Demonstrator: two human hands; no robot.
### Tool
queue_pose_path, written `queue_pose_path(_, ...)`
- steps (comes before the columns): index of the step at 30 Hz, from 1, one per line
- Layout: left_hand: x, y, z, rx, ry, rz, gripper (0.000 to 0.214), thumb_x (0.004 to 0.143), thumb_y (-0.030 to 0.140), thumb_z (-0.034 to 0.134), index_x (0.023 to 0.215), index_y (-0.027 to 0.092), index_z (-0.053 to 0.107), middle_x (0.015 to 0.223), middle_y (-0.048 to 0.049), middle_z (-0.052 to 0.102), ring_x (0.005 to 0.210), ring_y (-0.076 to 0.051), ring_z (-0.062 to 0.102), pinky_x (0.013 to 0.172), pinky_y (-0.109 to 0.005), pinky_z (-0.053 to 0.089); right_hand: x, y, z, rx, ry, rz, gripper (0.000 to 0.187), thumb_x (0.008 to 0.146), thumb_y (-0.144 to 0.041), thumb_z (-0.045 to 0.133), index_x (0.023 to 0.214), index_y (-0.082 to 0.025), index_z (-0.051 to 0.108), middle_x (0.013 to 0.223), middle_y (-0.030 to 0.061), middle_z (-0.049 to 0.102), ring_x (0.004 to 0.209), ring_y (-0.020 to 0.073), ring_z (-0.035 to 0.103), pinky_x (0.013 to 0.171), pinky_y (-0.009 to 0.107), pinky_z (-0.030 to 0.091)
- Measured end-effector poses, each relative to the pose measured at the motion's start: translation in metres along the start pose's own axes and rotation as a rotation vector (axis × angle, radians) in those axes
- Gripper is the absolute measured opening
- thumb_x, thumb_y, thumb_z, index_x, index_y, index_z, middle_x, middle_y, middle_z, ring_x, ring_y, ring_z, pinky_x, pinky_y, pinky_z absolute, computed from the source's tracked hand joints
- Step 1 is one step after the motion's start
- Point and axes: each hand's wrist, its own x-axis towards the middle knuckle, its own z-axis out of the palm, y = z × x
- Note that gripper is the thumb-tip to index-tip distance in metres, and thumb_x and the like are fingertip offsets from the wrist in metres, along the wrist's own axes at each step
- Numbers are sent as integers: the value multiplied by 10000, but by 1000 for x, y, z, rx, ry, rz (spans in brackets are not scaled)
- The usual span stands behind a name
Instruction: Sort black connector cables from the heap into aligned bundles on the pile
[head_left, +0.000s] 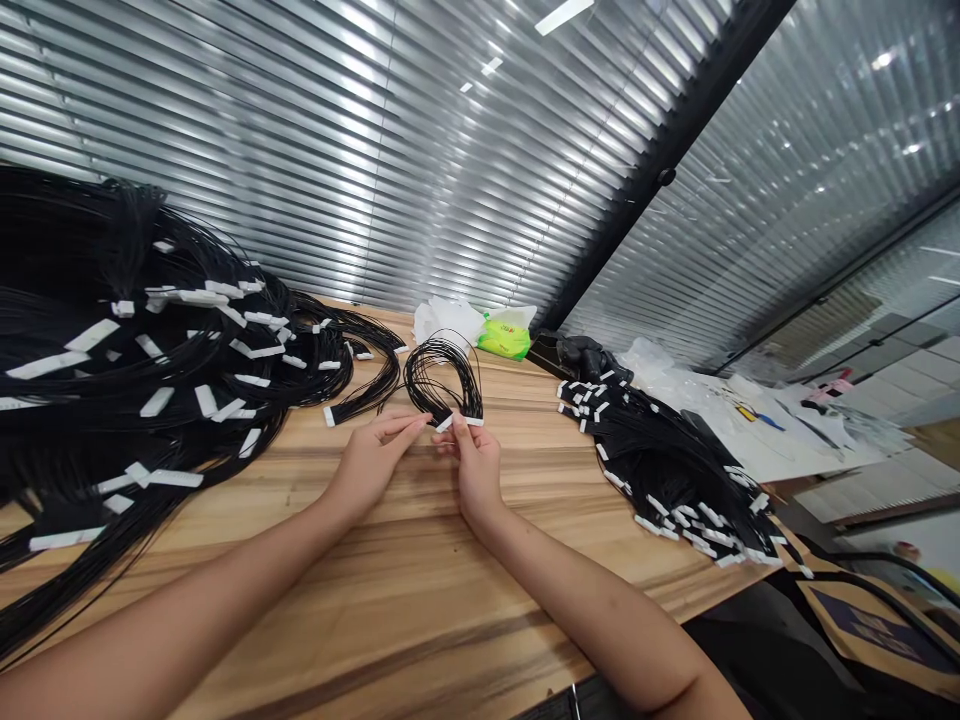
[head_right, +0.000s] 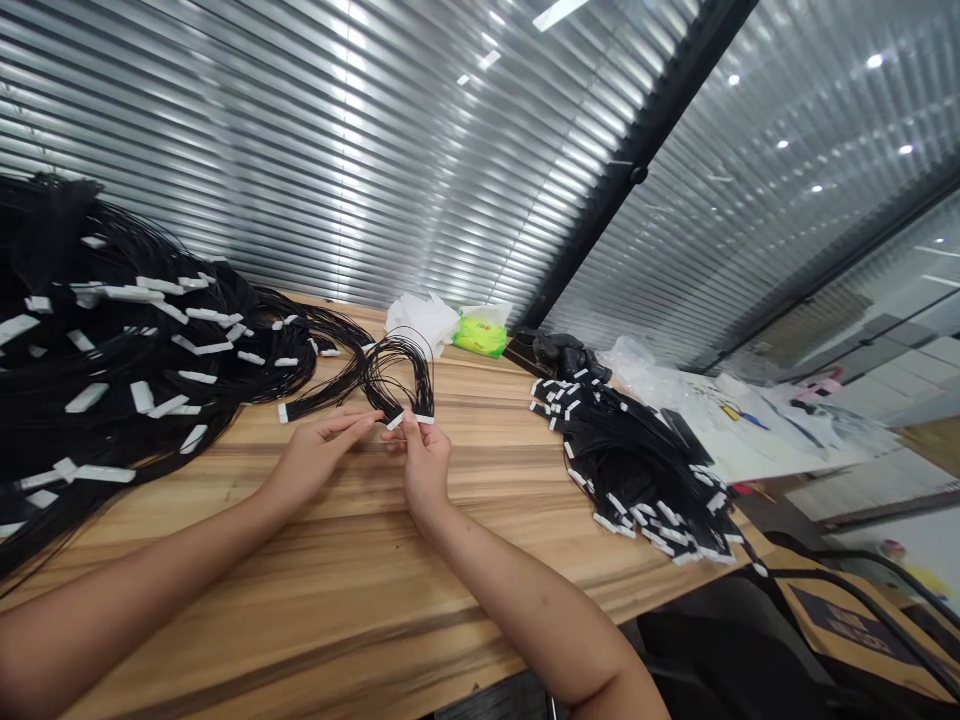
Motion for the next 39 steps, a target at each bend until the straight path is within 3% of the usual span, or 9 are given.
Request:
queue_pose_path(9, 2, -1, 1, -16, -51, 3, 306, 800, 405, 605, 1002, 199, 707, 1083, -63, 716, 1047, -224, 629, 993, -382, 444, 3, 1, -1, 26, -8, 44, 342, 692, -502, 713, 737, -172, 638, 607, 13, 656, 571, 158, 624, 610, 298, 535)
queue_pose_path(16, -2, 0, 0, 104, 6, 26, 222, 825, 393, 585, 904, 204, 672, 939, -41, 712, 906, -207, 635, 857, -342, 483, 1, 3, -1, 65, -77, 73, 346, 670, -490, 748, 712, -168, 632, 598, 6, 634, 567, 158, 633, 568, 280, 540)
queue_pose_path(23, 1, 1, 1, 1, 40, 1, 251, 751, 398, 663, 891, 190, 660, 894, -50, 705, 883, -202, 639, 856, -350, 504, 1, 4, -2, 92, -85, 87, 335, 673, -475, 755, 724, -161, 653, 669, 30, 672, 591, 153, 643, 569, 274, 547)
queue_pose_path(28, 1, 2, 0, 4, 43, 16, 299, 749, 409, 672, 963, 201, 695, 951, -55, 723, 907, -208, 645, 879, -354, 504, 5, 6, -3, 72, -117, 88, 338, 671, -481, 749, 696, -158, 654, 647, 37, 671, 601, 155, 635, 544, 260, 520)
queue_pose_path(33, 2, 1, -2, 12, 62, 34, 264, 838, 398, 559, 964, 201, 683, 1009, -45, 717, 942, -201, 631, 871, -326, 489, 8, 8, -4, 41, -141, 93, 316, 659, -456, 756, 667, -153, 664, 586, 18, 643, 552, 139, 604, 513, 245, 479)
queue_pose_path(39, 4, -4, -4, 54, 117, 74, 238, 874, 383, 482, 925, 203, 630, 975, -31, 691, 932, -184, 611, 861, -295, 458, 8, 3, -5, -68, -349, 155, 360, 711, -494, 688, 661, -137, 686, 656, 67, 714, 526, 112, 593, 518, 214, 451)
